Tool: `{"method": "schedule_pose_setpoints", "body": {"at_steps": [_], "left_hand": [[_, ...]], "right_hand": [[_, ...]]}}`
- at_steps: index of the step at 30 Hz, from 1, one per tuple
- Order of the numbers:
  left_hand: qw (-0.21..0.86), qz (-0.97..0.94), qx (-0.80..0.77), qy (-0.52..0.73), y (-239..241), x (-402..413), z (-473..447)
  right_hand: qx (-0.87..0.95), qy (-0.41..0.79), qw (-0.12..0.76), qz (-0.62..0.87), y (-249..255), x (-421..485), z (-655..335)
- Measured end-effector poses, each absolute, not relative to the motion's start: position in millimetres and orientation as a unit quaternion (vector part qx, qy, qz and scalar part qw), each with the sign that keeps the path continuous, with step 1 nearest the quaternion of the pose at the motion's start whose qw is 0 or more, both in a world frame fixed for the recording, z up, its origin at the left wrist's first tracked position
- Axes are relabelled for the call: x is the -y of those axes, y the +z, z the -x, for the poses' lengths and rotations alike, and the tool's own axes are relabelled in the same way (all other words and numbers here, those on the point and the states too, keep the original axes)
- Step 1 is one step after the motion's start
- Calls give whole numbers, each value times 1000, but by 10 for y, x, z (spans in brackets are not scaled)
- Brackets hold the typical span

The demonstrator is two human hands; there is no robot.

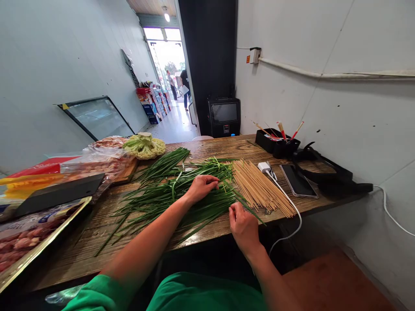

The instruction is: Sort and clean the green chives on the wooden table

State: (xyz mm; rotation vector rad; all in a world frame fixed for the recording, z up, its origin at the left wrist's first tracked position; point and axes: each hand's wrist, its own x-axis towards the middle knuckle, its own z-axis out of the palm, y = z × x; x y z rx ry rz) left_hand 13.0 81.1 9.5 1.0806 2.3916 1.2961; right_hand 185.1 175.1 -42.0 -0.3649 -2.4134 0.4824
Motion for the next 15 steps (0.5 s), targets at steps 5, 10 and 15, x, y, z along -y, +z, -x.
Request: {"method": "schedule_pose_setpoints", "body": {"at_steps": [5, 10, 15], "left_hand": [[98, -372, -810, 442, 88, -808, -130], [91, -383, -808, 438, 83, -808, -133], [80, -389, -811, 430, 79, -801, -125]], "right_hand": [[919, 191, 316, 139, -424, -1750, -1851], [920, 184, 318, 139, -431, -1752, -1849], [918, 182, 325, 136, -429, -1754, -1852]]}}
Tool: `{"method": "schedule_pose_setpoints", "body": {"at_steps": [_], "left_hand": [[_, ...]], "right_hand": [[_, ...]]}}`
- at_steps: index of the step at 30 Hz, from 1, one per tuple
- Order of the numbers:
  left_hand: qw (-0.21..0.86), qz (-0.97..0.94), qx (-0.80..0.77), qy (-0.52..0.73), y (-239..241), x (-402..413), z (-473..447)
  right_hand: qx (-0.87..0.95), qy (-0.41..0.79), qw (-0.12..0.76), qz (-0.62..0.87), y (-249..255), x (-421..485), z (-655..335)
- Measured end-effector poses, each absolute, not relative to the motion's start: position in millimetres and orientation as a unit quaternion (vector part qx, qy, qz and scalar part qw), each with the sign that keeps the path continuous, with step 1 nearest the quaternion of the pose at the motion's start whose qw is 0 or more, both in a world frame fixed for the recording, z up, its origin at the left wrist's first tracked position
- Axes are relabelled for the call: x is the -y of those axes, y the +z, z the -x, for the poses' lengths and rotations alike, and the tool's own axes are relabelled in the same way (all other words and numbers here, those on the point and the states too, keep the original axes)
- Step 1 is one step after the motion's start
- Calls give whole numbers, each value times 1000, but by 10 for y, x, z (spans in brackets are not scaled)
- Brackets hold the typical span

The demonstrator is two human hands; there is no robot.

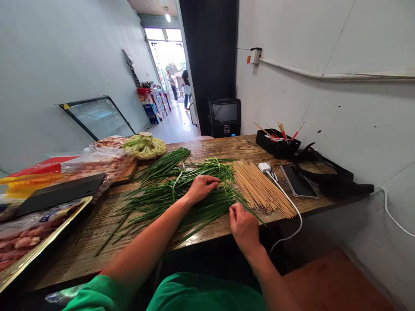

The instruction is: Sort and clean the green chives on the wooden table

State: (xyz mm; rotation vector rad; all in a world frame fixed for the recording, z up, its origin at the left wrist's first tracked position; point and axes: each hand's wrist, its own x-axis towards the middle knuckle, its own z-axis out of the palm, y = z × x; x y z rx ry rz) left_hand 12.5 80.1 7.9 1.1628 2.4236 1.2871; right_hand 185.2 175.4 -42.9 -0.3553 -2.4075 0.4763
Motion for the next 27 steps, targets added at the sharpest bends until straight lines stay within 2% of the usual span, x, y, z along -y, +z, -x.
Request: {"method": "schedule_pose_setpoints", "body": {"at_steps": [27], "left_hand": [[71, -398, -813, 420, 30, -788, -97]], "right_hand": [[921, 185, 315, 139, -423, -1754, -1856]]}}
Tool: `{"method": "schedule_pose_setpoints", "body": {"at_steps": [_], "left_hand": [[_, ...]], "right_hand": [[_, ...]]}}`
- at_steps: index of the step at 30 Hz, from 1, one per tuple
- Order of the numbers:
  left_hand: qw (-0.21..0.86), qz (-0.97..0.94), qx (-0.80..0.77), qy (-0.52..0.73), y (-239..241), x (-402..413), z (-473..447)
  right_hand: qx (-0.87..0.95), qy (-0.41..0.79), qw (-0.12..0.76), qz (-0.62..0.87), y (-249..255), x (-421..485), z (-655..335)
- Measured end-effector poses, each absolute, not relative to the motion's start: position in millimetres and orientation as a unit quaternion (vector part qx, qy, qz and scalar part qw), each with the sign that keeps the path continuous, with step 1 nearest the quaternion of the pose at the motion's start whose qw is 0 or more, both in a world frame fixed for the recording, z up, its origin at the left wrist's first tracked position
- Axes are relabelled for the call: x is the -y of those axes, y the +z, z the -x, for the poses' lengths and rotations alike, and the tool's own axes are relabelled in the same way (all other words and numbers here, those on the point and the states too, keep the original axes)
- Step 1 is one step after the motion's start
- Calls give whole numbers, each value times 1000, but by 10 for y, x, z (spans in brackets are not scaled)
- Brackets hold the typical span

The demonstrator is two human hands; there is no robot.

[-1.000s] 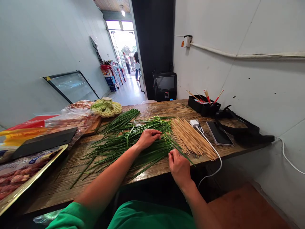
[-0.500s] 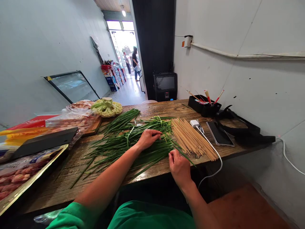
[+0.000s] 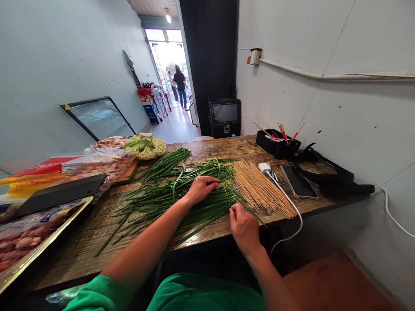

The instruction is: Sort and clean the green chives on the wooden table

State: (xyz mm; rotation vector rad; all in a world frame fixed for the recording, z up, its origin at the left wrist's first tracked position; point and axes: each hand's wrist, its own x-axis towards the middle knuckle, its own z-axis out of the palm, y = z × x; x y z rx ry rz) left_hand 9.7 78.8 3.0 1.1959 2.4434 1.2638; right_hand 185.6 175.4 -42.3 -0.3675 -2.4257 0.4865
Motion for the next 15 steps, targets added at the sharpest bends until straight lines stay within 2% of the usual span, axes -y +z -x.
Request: {"method": "schedule_pose_setpoints", "body": {"at_steps": [9, 15], "left_hand": [[67, -406, -812, 414, -32, -790, -81], [118, -481, -780, 382, 7, -761, -139]], "right_hand": [[923, 179, 313, 136, -403, -1745, -1860], [921, 181, 316, 140, -397, -1740, -1855]]}}
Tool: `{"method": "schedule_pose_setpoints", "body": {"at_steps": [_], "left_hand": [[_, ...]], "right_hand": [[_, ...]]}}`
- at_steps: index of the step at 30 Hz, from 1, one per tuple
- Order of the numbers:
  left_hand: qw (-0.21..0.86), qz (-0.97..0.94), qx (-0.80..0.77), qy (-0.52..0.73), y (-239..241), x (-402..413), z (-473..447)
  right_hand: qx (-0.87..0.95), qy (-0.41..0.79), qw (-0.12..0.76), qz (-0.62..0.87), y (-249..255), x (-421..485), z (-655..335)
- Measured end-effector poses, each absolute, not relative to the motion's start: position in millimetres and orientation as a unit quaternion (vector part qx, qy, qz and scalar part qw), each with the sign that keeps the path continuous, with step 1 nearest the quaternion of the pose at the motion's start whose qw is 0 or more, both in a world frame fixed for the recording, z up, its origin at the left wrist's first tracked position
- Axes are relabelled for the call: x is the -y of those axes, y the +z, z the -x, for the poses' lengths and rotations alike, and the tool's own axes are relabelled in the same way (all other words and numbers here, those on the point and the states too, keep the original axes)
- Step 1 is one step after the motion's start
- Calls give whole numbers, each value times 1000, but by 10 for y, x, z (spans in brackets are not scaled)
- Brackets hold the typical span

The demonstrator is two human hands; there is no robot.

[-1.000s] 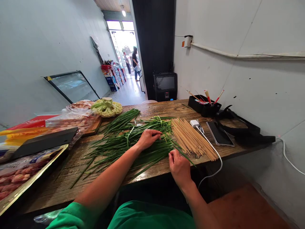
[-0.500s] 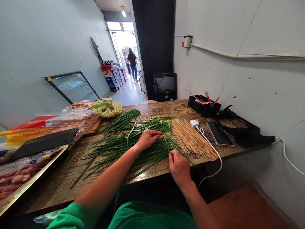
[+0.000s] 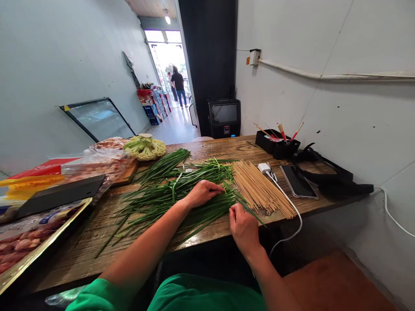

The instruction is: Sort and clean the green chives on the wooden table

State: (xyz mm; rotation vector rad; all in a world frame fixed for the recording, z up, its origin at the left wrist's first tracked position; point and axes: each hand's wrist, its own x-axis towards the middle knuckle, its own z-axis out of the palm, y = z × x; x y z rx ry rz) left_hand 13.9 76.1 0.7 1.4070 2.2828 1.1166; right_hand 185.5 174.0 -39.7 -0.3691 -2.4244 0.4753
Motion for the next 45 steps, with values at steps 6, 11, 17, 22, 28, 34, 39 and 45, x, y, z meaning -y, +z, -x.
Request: {"method": "schedule_pose_setpoints", "body": {"at_steps": [6, 11, 17, 22, 28, 34, 39, 45], "left_hand": [[86, -426, -821, 371, 16, -765, -134], [64, -386, -830, 396, 30, -783, -125], [61, -388, -820, 417, 51, -782, -145], [57, -390, -820, 415, 44, -787, -142], [59, -391, -820, 415, 32, -787, -146], [59, -395, -816, 419, 33, -779, -146], [57, -397, -815, 418, 31, -783, -138], [54, -395, -817, 416, 28, -783, -139]], "right_hand": [[916, 181, 328, 143, -428, -1743, -1857], [920, 183, 320, 134, -450, -1759, -1856], [921, 187, 313, 136, -403, -1755, -1863], [920, 192, 312, 138, -377, -1745, -1863], [916, 195, 320, 141, -406, -1745, -1854], [921, 187, 314, 137, -425, -1756, -1857], [920, 188, 314, 140, -421, -1751, -1860], [919, 185, 321, 135, -426, -1754, -1855]]}}
